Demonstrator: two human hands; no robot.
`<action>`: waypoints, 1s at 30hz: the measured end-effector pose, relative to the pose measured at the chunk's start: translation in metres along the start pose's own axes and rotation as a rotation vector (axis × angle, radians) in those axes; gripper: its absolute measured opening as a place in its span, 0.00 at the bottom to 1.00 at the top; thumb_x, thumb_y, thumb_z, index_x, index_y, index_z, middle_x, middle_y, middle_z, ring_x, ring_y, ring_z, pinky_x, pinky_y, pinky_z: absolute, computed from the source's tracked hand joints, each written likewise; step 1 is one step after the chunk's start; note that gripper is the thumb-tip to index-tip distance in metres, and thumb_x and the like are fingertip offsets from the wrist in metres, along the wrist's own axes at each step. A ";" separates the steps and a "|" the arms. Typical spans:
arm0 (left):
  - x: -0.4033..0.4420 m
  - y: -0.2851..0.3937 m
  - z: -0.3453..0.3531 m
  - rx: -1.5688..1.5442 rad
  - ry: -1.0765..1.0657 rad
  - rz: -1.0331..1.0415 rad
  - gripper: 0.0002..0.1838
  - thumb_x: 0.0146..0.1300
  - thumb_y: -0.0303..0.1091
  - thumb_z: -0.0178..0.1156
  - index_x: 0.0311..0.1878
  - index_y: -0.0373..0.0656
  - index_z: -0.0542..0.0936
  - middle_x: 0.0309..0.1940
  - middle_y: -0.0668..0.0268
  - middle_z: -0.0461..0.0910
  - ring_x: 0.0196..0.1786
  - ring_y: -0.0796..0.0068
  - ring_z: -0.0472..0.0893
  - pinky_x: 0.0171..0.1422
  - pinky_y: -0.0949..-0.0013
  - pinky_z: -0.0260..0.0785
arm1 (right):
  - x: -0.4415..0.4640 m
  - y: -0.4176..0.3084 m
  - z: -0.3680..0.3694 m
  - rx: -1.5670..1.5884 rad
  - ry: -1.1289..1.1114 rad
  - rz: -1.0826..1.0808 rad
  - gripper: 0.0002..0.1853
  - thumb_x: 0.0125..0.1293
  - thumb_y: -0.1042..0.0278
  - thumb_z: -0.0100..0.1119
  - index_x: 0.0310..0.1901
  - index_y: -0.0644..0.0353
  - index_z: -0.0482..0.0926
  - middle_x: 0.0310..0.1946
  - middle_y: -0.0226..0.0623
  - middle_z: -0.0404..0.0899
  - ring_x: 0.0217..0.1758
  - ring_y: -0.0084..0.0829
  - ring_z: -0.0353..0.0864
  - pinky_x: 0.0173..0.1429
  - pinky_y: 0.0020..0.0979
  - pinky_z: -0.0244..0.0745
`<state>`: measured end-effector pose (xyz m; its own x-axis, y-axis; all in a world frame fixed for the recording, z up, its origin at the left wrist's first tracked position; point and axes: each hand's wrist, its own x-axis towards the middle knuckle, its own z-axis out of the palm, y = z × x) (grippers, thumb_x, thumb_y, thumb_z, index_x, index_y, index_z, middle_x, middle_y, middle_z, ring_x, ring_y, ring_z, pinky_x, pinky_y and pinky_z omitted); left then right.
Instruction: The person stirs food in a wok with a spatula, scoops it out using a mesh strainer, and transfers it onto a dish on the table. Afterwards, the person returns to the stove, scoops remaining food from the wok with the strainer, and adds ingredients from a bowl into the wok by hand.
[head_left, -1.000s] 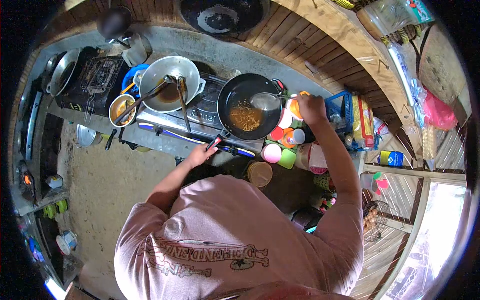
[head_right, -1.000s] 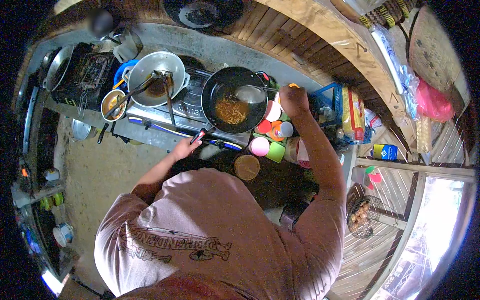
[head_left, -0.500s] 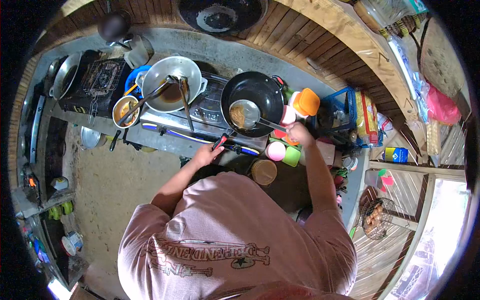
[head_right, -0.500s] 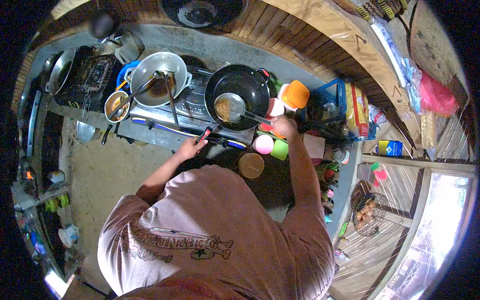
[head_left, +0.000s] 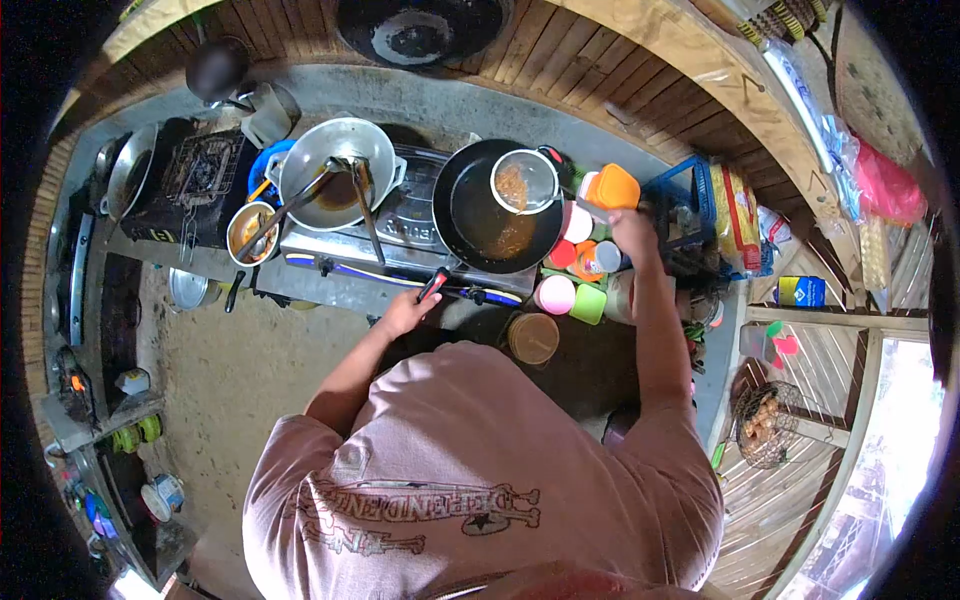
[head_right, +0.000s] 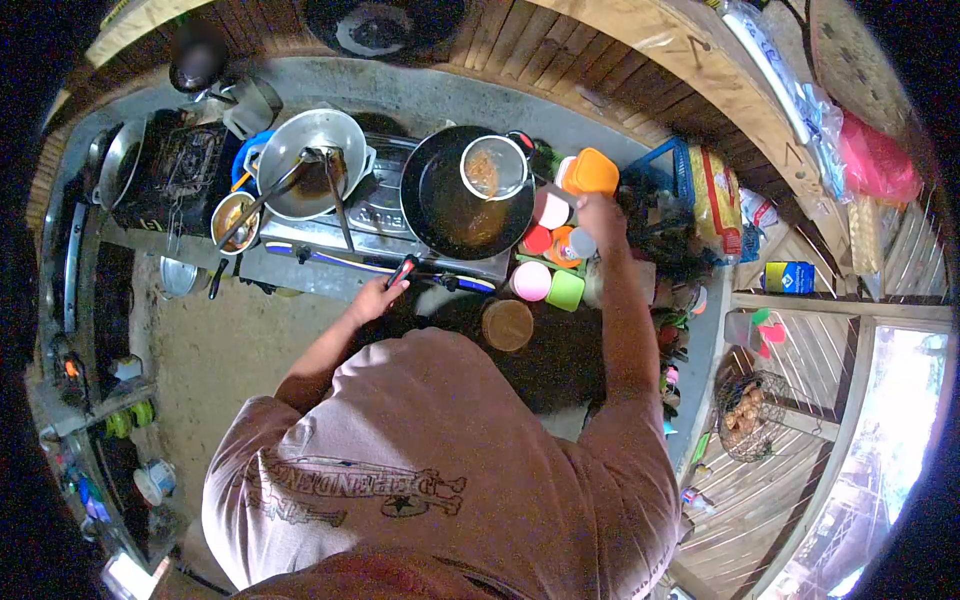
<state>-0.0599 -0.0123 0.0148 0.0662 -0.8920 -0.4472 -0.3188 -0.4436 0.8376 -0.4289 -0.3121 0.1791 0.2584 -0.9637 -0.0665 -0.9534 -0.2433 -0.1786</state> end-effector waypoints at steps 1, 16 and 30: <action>0.004 -0.008 0.002 0.049 0.041 0.060 0.28 0.68 0.59 0.60 0.34 0.38 0.79 0.19 0.66 0.76 0.22 0.73 0.76 0.30 0.65 0.69 | -0.002 -0.019 -0.023 0.000 -0.003 0.002 0.12 0.66 0.62 0.53 0.37 0.54 0.86 0.38 0.51 0.85 0.43 0.48 0.87 0.47 0.49 0.79; 0.011 -0.007 -0.001 0.128 0.040 0.051 0.27 0.68 0.58 0.61 0.30 0.40 0.78 0.17 0.66 0.76 0.22 0.74 0.76 0.30 0.64 0.69 | 0.039 -0.024 -0.025 -0.651 0.001 -0.462 0.10 0.62 0.65 0.56 0.34 0.56 0.87 0.31 0.41 0.86 0.37 0.42 0.88 0.42 0.42 0.81; 0.004 -0.001 -0.004 0.165 0.024 0.028 0.28 0.68 0.58 0.61 0.40 0.36 0.82 0.20 0.60 0.77 0.26 0.68 0.77 0.37 0.60 0.71 | -0.035 -0.015 0.058 0.812 -0.545 0.381 0.08 0.69 0.71 0.55 0.41 0.62 0.84 0.18 0.29 0.74 0.15 0.18 0.65 0.19 0.26 0.58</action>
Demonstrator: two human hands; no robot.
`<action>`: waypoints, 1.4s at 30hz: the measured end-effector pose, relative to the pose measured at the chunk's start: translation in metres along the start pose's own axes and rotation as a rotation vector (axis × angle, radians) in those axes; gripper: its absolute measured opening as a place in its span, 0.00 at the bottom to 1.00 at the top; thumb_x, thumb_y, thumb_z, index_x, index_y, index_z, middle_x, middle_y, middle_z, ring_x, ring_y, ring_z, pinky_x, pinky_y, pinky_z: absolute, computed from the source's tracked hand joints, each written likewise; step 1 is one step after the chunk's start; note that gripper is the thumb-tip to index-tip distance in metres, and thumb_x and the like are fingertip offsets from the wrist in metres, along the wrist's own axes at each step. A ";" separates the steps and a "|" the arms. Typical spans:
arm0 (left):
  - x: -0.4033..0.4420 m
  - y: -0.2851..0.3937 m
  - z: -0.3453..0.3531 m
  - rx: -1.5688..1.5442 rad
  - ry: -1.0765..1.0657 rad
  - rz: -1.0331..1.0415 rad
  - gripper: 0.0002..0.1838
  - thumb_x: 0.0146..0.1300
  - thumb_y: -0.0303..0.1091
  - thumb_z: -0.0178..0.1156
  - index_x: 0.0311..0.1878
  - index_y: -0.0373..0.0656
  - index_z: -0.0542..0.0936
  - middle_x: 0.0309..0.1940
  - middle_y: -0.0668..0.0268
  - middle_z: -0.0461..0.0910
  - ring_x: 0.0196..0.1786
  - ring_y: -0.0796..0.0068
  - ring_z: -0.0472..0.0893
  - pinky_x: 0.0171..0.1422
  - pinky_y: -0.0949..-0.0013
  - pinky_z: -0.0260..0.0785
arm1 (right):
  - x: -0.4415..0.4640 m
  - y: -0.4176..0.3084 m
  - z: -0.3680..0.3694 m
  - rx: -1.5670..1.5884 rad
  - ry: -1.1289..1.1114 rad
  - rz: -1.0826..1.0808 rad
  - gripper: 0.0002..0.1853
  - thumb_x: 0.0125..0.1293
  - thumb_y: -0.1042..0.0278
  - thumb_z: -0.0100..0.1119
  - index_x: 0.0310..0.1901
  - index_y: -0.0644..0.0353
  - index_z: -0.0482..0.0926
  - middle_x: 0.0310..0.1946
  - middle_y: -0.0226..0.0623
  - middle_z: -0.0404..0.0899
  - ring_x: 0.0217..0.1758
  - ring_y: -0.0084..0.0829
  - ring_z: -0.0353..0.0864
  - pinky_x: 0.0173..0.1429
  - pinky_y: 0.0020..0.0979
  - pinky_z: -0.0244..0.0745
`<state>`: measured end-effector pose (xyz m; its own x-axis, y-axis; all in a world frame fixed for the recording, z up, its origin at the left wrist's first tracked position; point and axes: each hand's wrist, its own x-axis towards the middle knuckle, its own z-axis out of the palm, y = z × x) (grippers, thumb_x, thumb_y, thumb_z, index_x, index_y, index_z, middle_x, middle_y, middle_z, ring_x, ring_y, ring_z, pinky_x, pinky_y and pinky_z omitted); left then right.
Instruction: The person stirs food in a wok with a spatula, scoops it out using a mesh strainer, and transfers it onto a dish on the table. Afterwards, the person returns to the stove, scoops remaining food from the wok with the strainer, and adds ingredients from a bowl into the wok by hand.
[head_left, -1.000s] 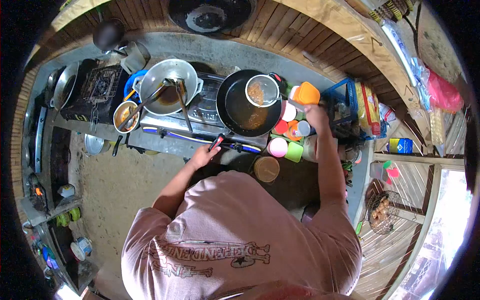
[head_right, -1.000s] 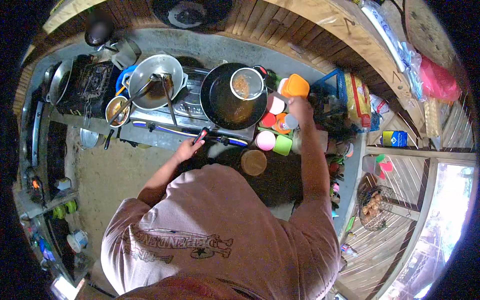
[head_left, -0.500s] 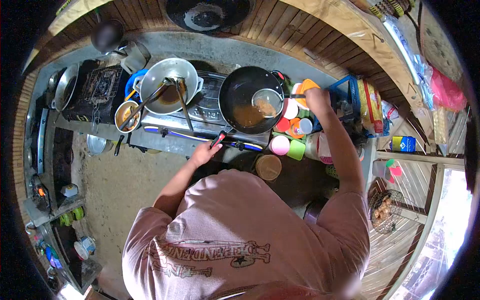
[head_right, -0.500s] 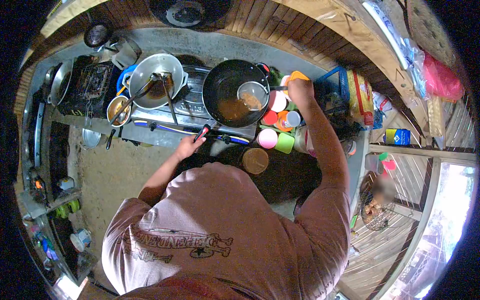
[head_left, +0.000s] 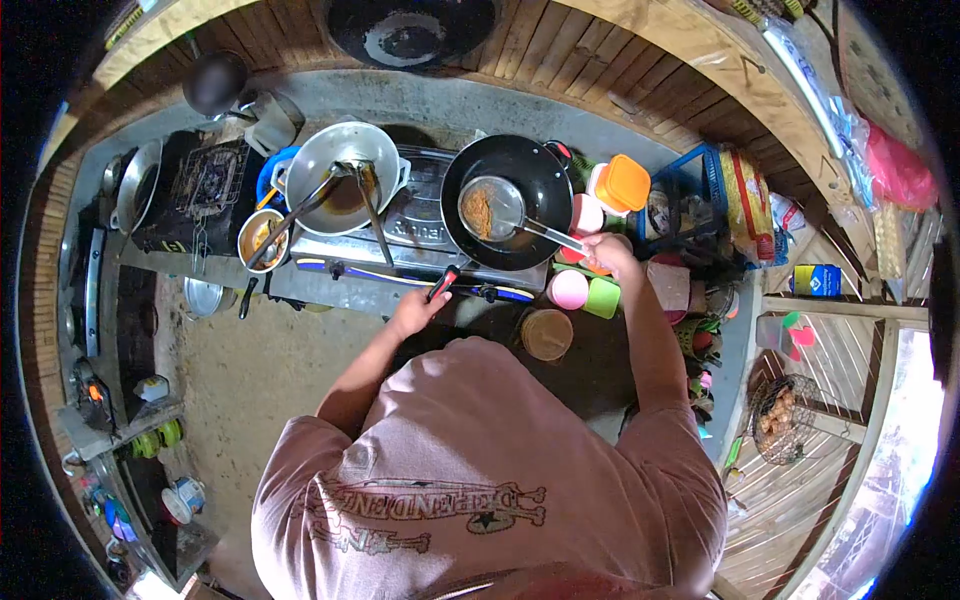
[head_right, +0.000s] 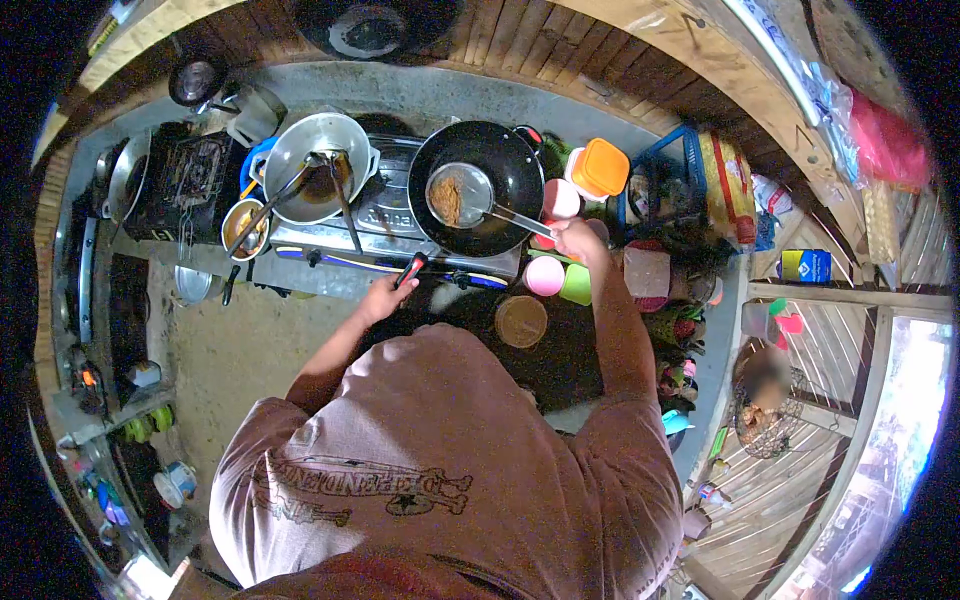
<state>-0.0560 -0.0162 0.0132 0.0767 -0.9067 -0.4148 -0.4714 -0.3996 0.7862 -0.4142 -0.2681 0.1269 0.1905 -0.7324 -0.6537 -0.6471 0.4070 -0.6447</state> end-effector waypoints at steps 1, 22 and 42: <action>-0.001 0.000 0.000 -0.031 0.018 0.011 0.27 0.68 0.58 0.61 0.40 0.36 0.82 0.20 0.61 0.77 0.26 0.70 0.76 0.36 0.60 0.71 | 0.041 0.038 -0.014 0.134 -0.029 -0.036 0.11 0.70 0.71 0.55 0.49 0.61 0.84 0.16 0.27 0.71 0.15 0.19 0.66 0.19 0.25 0.57; -0.011 0.028 -0.012 -0.029 0.017 -0.001 0.30 0.68 0.59 0.59 0.34 0.35 0.80 0.18 0.61 0.76 0.24 0.68 0.75 0.33 0.59 0.70 | -0.008 -0.124 -0.049 -1.553 0.456 -0.381 0.11 0.62 0.68 0.55 0.37 0.54 0.88 0.37 0.38 0.89 0.42 0.41 0.89 0.43 0.43 0.82; -0.006 0.013 -0.002 -0.024 0.001 -0.036 0.30 0.68 0.60 0.59 0.36 0.35 0.80 0.19 0.61 0.76 0.24 0.69 0.76 0.33 0.60 0.69 | 0.040 -0.001 -0.045 -0.058 0.061 -0.203 0.10 0.69 0.73 0.54 0.44 0.67 0.84 0.25 0.27 0.77 0.25 0.23 0.74 0.30 0.33 0.71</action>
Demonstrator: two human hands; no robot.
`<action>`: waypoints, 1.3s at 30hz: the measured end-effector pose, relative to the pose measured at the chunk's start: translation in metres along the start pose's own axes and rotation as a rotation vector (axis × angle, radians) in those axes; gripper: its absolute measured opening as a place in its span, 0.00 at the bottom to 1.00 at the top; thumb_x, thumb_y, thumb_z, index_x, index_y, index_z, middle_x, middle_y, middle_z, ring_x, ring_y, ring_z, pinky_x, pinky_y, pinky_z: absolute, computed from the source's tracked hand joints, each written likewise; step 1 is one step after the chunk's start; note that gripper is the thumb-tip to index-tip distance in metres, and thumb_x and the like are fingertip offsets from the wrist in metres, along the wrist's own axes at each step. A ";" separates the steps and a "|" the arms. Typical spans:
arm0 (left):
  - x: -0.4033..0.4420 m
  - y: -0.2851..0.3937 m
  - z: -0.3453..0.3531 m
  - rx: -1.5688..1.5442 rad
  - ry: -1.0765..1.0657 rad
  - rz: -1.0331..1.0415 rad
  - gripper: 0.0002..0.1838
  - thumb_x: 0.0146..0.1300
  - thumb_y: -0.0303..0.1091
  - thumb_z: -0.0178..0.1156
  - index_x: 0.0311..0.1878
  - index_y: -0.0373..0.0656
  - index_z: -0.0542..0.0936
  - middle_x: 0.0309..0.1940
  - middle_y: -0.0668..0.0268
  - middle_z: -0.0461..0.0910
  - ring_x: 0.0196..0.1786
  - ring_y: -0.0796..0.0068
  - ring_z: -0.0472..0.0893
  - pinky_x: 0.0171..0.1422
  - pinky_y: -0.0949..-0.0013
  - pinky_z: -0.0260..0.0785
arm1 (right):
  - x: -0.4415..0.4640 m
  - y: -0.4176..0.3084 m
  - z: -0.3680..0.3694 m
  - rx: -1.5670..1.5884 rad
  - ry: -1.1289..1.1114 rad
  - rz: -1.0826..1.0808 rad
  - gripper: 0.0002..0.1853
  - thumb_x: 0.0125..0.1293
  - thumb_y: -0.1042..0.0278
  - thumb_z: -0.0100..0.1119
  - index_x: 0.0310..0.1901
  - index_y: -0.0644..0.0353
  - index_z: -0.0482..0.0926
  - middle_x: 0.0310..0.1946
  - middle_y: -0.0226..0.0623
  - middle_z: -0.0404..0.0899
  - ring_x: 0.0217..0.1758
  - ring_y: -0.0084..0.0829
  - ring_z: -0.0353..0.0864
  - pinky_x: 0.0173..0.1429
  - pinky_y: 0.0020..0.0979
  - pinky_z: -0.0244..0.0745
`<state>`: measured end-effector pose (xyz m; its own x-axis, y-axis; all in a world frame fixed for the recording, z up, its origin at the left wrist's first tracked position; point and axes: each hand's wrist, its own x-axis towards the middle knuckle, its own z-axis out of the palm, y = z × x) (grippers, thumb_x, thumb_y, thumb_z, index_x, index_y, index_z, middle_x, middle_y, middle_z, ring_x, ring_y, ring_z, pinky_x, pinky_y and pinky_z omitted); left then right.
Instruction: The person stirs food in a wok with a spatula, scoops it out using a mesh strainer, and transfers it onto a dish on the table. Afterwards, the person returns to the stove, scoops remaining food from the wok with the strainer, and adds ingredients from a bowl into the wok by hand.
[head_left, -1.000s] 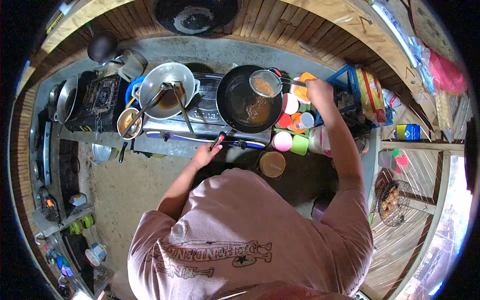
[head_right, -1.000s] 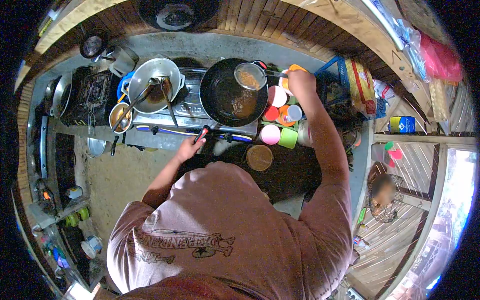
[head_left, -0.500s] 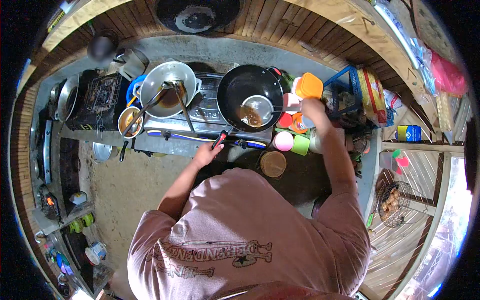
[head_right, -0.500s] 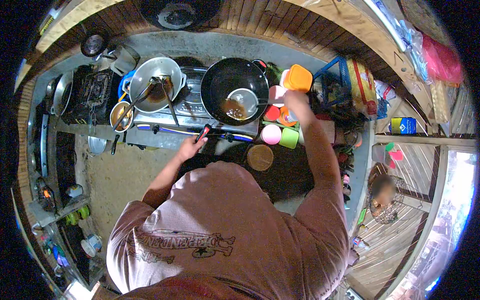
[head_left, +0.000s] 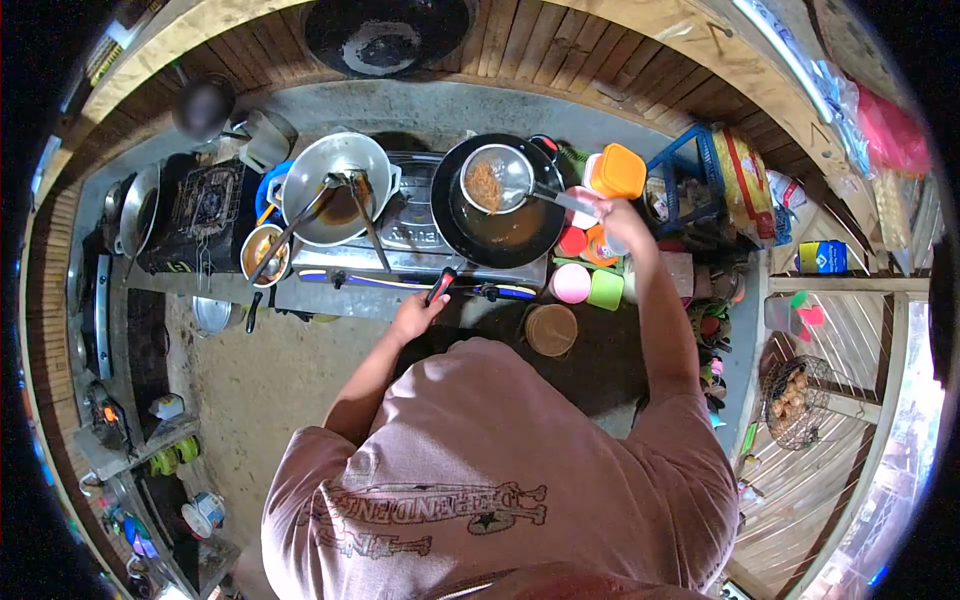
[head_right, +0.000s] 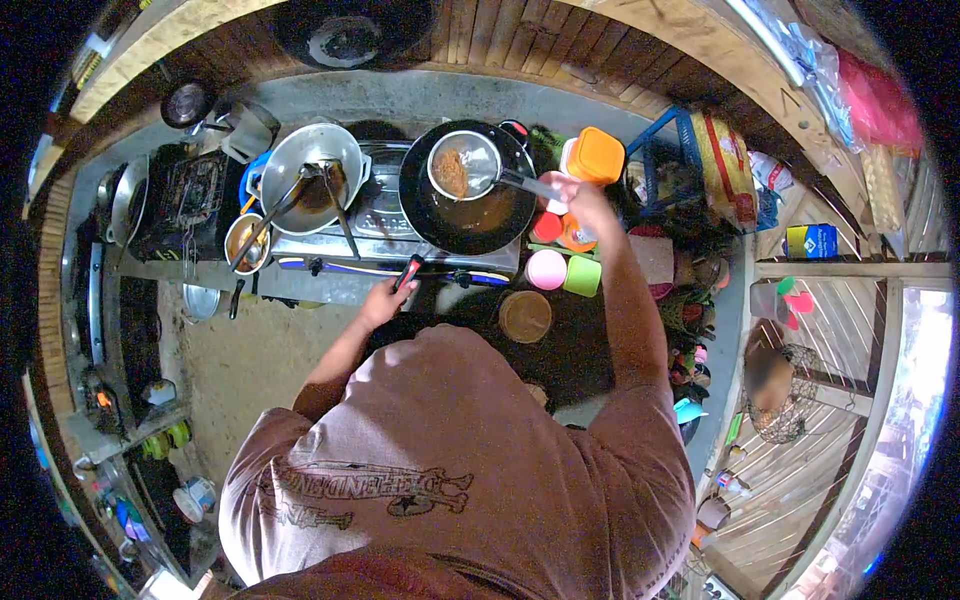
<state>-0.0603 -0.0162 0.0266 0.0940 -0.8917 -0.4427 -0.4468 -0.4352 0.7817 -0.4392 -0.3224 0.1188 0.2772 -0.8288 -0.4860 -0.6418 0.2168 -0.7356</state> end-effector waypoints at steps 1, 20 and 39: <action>-0.001 0.000 0.000 0.000 0.021 0.012 0.30 0.68 0.60 0.59 0.36 0.35 0.80 0.18 0.62 0.76 0.24 0.69 0.76 0.33 0.60 0.69 | -0.003 -0.014 -0.011 -0.366 0.108 -0.147 0.11 0.68 0.70 0.53 0.44 0.62 0.85 0.29 0.36 0.81 0.31 0.34 0.80 0.37 0.39 0.75; -0.006 0.023 -0.002 0.073 0.041 0.037 0.30 0.67 0.60 0.58 0.33 0.35 0.80 0.20 0.54 0.79 0.27 0.57 0.81 0.36 0.56 0.71 | -0.012 -0.060 -0.006 -1.188 0.153 -0.081 0.12 0.65 0.66 0.55 0.42 0.59 0.88 0.40 0.50 0.86 0.47 0.47 0.87 0.49 0.44 0.82; -0.012 0.023 0.053 -0.488 -0.223 -0.152 0.20 0.73 0.52 0.58 0.37 0.43 0.74 0.20 0.73 0.71 0.19 0.81 0.70 0.23 0.73 0.63 | -0.083 0.032 0.044 0.314 0.204 -0.016 0.10 0.74 0.69 0.52 0.48 0.65 0.80 0.24 0.22 0.71 0.23 0.18 0.67 0.28 0.25 0.64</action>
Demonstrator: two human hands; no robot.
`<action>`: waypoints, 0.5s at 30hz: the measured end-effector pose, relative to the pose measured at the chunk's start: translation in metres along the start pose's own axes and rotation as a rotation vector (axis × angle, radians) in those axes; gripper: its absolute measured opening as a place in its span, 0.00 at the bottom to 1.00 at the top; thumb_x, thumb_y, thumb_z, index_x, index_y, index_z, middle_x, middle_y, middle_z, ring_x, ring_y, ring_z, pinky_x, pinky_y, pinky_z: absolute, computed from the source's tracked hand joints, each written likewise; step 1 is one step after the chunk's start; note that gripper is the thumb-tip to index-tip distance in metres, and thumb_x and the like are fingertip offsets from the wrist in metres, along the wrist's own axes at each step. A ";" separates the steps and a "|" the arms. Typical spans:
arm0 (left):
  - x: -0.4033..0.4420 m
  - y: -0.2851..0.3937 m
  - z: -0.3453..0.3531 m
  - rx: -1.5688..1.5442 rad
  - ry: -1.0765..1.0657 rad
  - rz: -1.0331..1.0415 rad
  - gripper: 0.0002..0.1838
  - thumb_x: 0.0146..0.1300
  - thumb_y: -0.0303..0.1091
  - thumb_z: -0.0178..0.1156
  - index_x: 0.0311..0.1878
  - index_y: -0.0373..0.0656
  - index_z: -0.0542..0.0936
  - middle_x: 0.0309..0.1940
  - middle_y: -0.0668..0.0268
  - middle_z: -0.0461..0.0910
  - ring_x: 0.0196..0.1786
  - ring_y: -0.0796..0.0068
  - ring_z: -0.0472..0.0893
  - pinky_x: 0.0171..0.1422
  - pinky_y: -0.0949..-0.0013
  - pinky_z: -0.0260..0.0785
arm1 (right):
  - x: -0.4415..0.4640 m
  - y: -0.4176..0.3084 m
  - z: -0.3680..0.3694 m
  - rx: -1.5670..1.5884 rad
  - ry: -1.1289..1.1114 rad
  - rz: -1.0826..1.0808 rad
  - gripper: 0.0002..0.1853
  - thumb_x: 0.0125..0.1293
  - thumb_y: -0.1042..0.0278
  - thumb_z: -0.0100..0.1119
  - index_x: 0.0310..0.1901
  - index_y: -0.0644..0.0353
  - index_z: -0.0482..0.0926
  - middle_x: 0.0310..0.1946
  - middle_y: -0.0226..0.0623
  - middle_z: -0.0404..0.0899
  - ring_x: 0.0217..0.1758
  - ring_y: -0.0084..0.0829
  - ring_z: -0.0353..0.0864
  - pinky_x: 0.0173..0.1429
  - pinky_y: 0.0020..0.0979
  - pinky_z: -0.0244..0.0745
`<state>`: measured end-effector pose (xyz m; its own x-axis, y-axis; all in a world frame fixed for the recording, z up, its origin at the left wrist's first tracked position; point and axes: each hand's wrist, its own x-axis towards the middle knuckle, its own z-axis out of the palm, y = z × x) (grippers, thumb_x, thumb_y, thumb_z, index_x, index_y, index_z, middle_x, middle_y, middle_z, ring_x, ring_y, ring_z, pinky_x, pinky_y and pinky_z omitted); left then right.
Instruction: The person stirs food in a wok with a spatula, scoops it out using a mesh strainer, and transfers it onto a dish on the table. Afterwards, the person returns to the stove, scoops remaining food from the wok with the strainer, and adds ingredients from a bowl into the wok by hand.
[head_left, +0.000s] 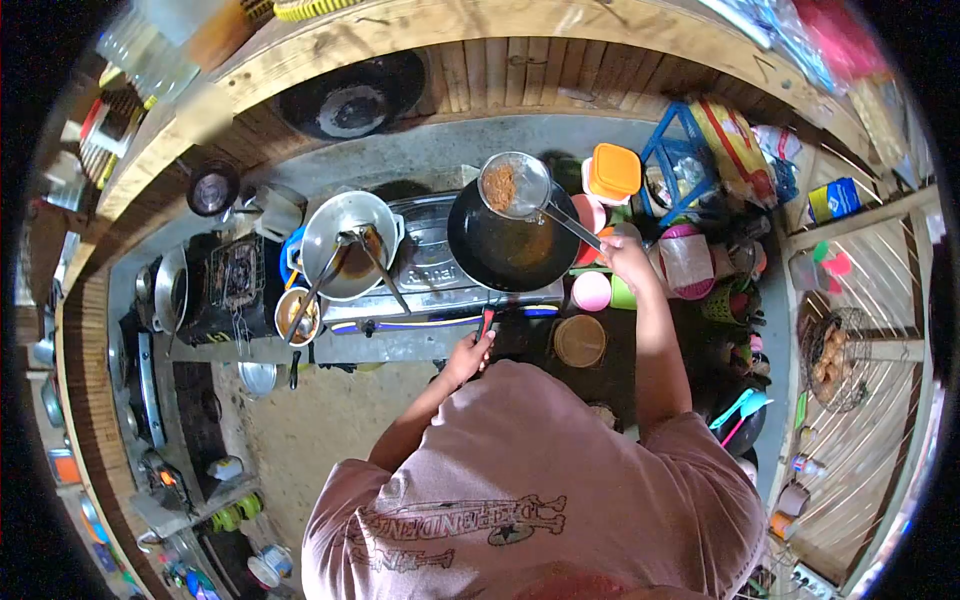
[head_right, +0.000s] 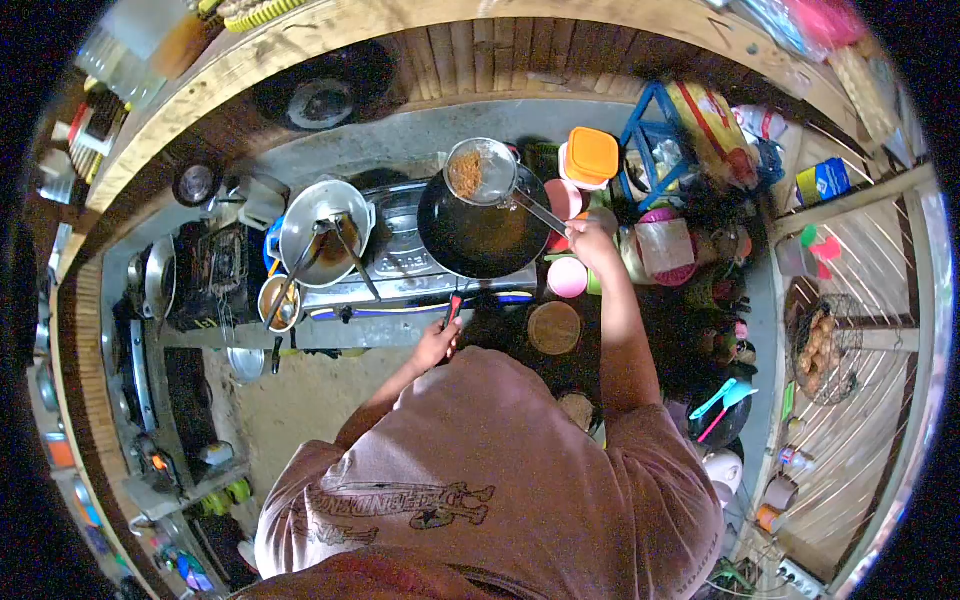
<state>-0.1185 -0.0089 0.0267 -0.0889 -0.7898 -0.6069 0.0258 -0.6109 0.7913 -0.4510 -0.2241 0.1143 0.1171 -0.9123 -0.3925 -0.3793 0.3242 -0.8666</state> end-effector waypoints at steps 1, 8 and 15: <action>0.004 -0.005 0.003 0.010 -0.006 0.004 0.20 0.73 0.52 0.58 0.37 0.43 0.74 0.20 0.73 0.71 0.19 0.81 0.70 0.23 0.73 0.63 | -0.002 0.006 -0.001 -0.031 0.047 -0.055 0.10 0.74 0.67 0.51 0.42 0.63 0.81 0.24 0.23 0.72 0.24 0.19 0.67 0.28 0.26 0.62; 0.022 -0.034 0.020 -0.280 -0.223 0.018 0.20 0.76 0.53 0.51 0.43 0.44 0.74 0.25 0.75 0.71 0.28 0.84 0.68 0.33 0.77 0.60 | -0.042 0.051 0.011 -0.219 0.214 -0.046 0.12 0.72 0.65 0.54 0.48 0.61 0.83 0.30 0.45 0.82 0.35 0.41 0.82 0.43 0.40 0.74; 0.020 -0.034 0.015 -0.070 -0.339 -0.047 0.16 0.75 0.51 0.55 0.48 0.47 0.78 0.39 0.72 0.80 0.44 0.80 0.78 0.52 0.73 0.70 | -0.089 0.067 0.028 -0.394 0.254 -0.023 0.15 0.71 0.63 0.53 0.53 0.60 0.83 0.44 0.56 0.83 0.50 0.54 0.83 0.55 0.43 0.76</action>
<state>-0.1365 -0.0033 -0.0110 -0.4165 -0.7051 -0.5739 0.0807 -0.6575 0.7492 -0.4610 -0.1137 0.0822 -0.0799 -0.9665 -0.2438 -0.7047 0.2277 -0.6720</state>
